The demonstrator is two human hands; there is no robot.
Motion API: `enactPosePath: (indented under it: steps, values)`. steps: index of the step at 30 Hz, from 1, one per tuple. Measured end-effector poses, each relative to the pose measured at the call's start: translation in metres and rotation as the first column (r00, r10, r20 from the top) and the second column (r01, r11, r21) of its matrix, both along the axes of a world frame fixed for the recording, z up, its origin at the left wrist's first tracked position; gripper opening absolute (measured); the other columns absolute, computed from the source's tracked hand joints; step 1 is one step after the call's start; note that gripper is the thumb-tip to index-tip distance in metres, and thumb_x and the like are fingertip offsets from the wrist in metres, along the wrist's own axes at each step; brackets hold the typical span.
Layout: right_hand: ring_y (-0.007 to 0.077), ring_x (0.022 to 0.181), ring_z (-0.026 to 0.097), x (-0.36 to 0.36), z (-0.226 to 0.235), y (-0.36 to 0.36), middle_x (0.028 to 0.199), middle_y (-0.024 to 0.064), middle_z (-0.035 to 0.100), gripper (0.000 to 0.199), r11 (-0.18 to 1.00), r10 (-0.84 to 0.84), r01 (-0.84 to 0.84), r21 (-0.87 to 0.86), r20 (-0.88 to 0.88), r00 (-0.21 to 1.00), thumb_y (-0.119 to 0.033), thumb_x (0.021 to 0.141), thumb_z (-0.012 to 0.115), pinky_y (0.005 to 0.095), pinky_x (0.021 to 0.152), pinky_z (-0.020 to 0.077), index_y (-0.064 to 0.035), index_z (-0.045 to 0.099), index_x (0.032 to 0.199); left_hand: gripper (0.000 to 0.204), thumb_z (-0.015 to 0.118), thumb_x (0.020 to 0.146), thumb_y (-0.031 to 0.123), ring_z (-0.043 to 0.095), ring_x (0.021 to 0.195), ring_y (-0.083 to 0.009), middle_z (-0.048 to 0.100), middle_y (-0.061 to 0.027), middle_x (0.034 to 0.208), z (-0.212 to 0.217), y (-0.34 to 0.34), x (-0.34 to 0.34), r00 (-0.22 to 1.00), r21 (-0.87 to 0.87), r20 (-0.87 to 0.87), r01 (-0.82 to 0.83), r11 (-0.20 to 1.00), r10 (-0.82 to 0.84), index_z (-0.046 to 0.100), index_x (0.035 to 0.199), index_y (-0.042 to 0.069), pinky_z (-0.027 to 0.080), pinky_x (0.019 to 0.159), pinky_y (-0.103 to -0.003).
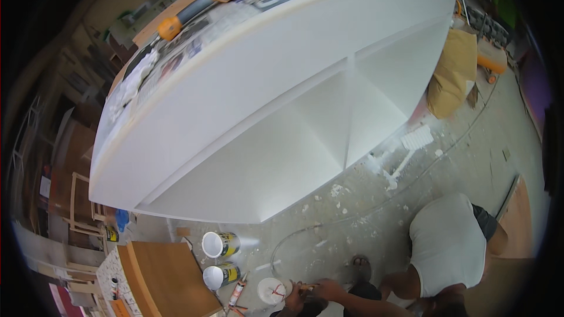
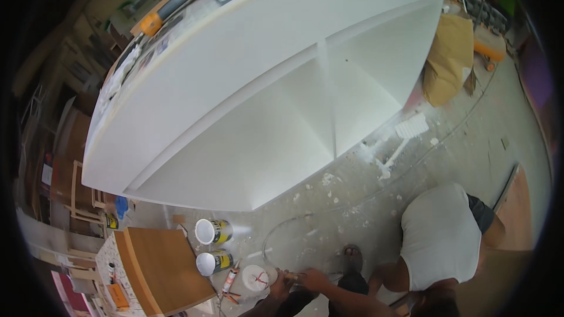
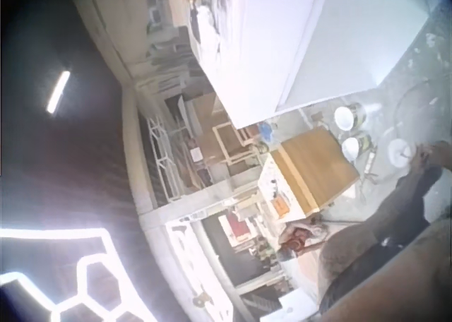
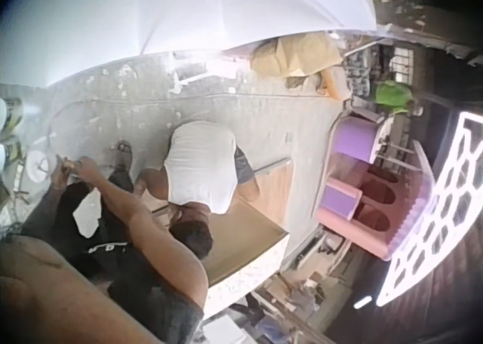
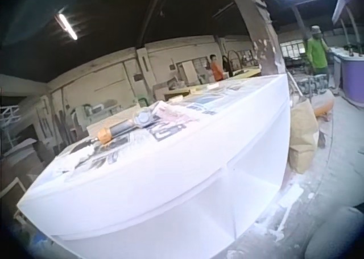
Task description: The person adjusts a spray gun, applies white paint to the interior and edges of a wooden cabinet unit, and then places newspaper on the top surface.
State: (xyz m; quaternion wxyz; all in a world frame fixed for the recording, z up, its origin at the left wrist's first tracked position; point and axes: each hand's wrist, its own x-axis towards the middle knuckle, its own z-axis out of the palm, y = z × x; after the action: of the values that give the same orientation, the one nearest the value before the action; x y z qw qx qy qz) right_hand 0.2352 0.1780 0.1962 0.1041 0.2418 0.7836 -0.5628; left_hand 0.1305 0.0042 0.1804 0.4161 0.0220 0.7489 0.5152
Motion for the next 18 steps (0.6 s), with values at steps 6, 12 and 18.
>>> enactPosePath:
  steps: [6,12,18]
  values:
    - [0.0408,0.094,0.064,0.097,0.032,-0.001,0.098,0.0217,0.068,0.030,0.998,-0.042,0.034,0.058,0.139,0.989,-0.025,0.087,0.053,0.0492,0.086,0.0509,-0.0079,0.070,0.105,0.056,0.068,0.089,0.006,0.052,0.121,-0.0304,0.045,-0.0171,0.132,0.044,0.031,-0.016,0.980,-0.001,0.189,-0.068,0.998,0.067,0.035,0.135,0.003,0.045,0.103,-0.039]
    - [0.0413,0.091,0.065,0.147,0.067,0.016,0.090,0.0216,0.069,0.034,0.985,-0.162,0.171,-0.020,0.229,0.960,-0.028,0.085,0.054,0.0491,0.089,0.0514,-0.0059,0.070,0.105,0.055,0.068,0.089,0.012,0.046,0.128,-0.0274,0.040,-0.0161,0.138,0.069,0.043,-0.042,0.960,0.037,0.281,-0.016,0.999,0.005,0.039,0.135,0.004,0.044,0.107,-0.041]
    - [0.0393,0.104,0.062,0.165,0.109,0.052,0.107,0.0236,0.065,0.043,0.987,-0.161,0.160,0.029,0.312,0.936,-0.029,0.083,0.058,0.0462,0.095,0.0491,-0.0053,0.064,0.119,0.055,0.065,0.094,0.023,0.043,0.130,-0.0250,0.040,-0.0133,0.142,0.142,0.112,-0.021,0.898,-0.125,0.440,0.043,0.991,0.016,0.040,0.140,0.006,0.045,0.106,-0.044]
